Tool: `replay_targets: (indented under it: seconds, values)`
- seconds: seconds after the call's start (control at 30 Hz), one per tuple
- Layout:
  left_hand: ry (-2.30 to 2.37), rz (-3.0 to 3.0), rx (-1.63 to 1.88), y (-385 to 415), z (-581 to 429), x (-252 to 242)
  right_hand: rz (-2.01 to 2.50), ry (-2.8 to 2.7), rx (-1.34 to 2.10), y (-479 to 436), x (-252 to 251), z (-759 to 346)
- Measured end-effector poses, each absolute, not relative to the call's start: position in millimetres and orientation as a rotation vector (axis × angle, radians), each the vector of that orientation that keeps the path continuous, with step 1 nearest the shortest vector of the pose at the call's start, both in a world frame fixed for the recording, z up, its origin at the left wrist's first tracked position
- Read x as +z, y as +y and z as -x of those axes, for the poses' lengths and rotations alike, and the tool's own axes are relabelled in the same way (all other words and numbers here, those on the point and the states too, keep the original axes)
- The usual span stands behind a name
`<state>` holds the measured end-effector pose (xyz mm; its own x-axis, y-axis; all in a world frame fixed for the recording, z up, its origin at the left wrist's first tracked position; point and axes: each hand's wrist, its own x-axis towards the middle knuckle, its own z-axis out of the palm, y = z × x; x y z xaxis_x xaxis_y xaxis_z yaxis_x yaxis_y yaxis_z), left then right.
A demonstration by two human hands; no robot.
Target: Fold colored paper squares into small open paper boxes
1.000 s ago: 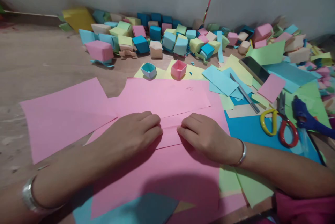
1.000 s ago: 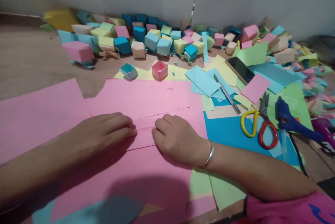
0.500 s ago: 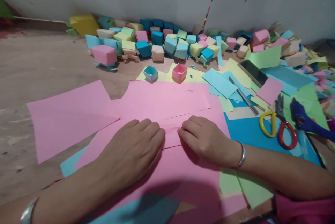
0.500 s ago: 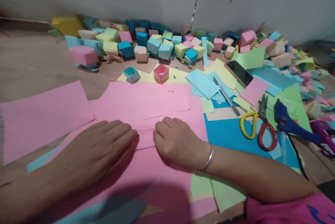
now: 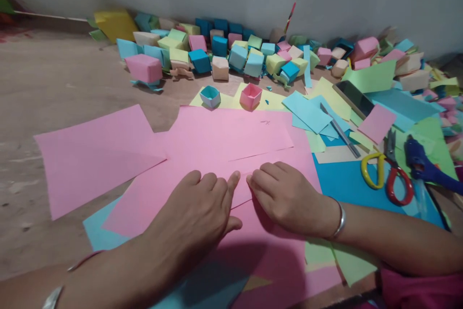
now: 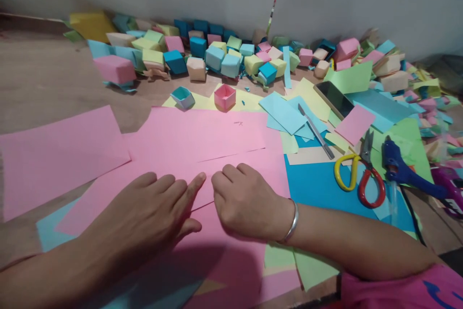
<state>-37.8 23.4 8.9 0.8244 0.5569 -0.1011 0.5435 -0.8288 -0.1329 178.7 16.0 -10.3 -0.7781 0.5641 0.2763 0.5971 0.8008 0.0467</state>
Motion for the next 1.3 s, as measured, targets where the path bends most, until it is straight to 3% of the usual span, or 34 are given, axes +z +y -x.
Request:
replay_targets:
  seconds: [0.43,0.7,0.97,1.13,1.3]
  values:
    - [-0.896,2.586,0.372,-12.4,60.8,2.2,0.945,-2.737,-0.302,4.3,-8.6,-175.2]
    - [-0.788,2.639,0.297,-7.5,62.2,0.3,1.049,-2.777,-0.264,4.1,-8.0,-162.1]
    - [-0.837,2.706,0.355,-6.1,62.6,6.6,1.513,-2.729,-0.692,6.5,-9.5,-184.8]
    - [-0.964,2.673,0.156,-0.7,57.5,12.6,1.716,-2.739,-0.662,10.7,10.6,-194.3]
    - [-1.011,2.609,0.129,10.8,54.8,19.4,1.409,-2.761,-0.600,8.0,22.9,-188.7]
